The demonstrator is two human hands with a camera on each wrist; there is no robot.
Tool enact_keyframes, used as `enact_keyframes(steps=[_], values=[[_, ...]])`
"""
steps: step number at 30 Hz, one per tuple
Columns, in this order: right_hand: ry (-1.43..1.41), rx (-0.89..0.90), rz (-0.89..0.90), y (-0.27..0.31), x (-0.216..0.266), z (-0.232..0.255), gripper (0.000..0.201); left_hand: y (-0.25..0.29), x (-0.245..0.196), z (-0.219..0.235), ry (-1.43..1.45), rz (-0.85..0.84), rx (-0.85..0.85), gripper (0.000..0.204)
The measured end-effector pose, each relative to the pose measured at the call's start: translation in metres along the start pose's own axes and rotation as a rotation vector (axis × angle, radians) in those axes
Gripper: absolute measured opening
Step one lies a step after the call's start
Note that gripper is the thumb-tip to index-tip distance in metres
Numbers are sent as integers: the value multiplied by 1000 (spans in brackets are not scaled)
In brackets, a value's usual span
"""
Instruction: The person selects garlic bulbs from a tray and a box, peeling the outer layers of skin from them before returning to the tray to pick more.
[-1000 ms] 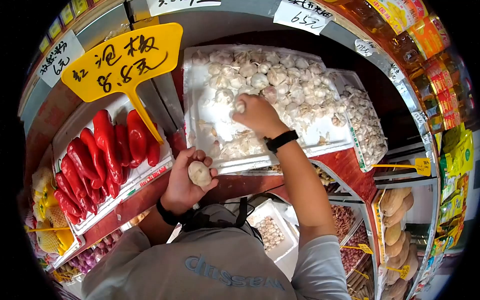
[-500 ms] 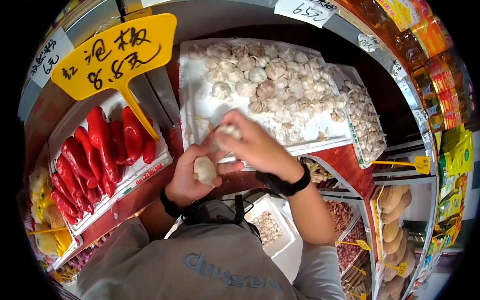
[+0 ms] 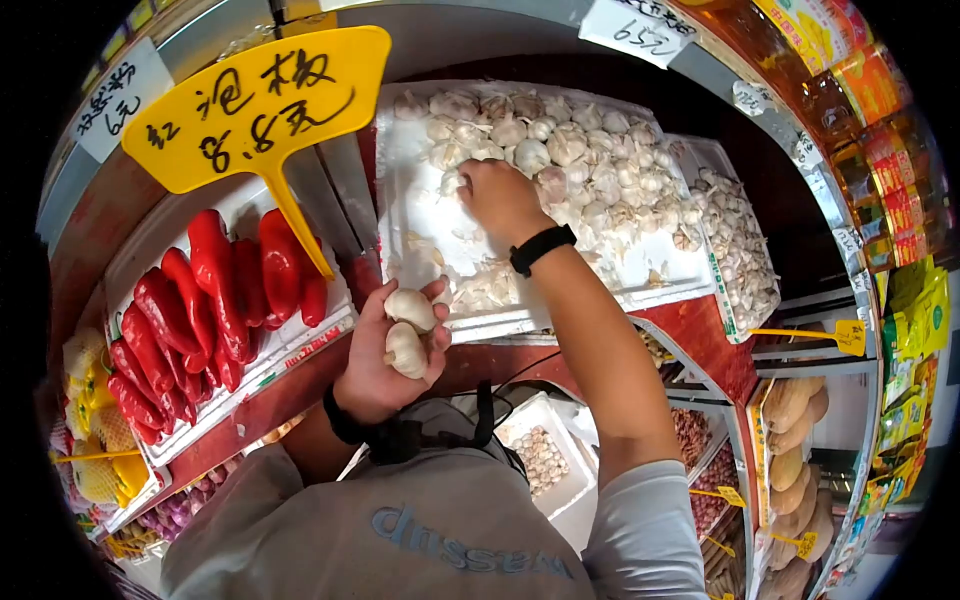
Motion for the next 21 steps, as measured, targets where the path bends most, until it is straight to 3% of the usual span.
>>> enact_keyframes(steps=[6, 9, 12, 15, 18, 21], values=[[-54, -92, 14, -1, 4, 13, 18, 12, 5, -7, 141, 4, -96, 41], [2, -104, 79, 10, 9, 22, 18, 7, 12, -4, 184, 68, 13, 41], [-225, -90, 1, 26, 4, 32, 20, 2, 5, -3, 192, 21, -32, 40], [-697, -76, -7, 58, 9, 36, 21, 1, -9, -21, 253, -41, 95, 42], [-829, -15, 64, 93, 34, 42, 18, -5, -13, -30, 159, -76, 211, 41], [-592, 36, 200, 112, 54, 48, 15, -7, -12, -35, 139, -116, 257, 45]])
Point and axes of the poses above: each hand's wrist, its own y-axis away from the middle knuckle, its own z-axis out of the back of the hand, x = y × z, the point moved 8 cm from there along -y, towards the middle knuckle, and after that the axes turned 11 degrees about -y, right-handed, at the moved point
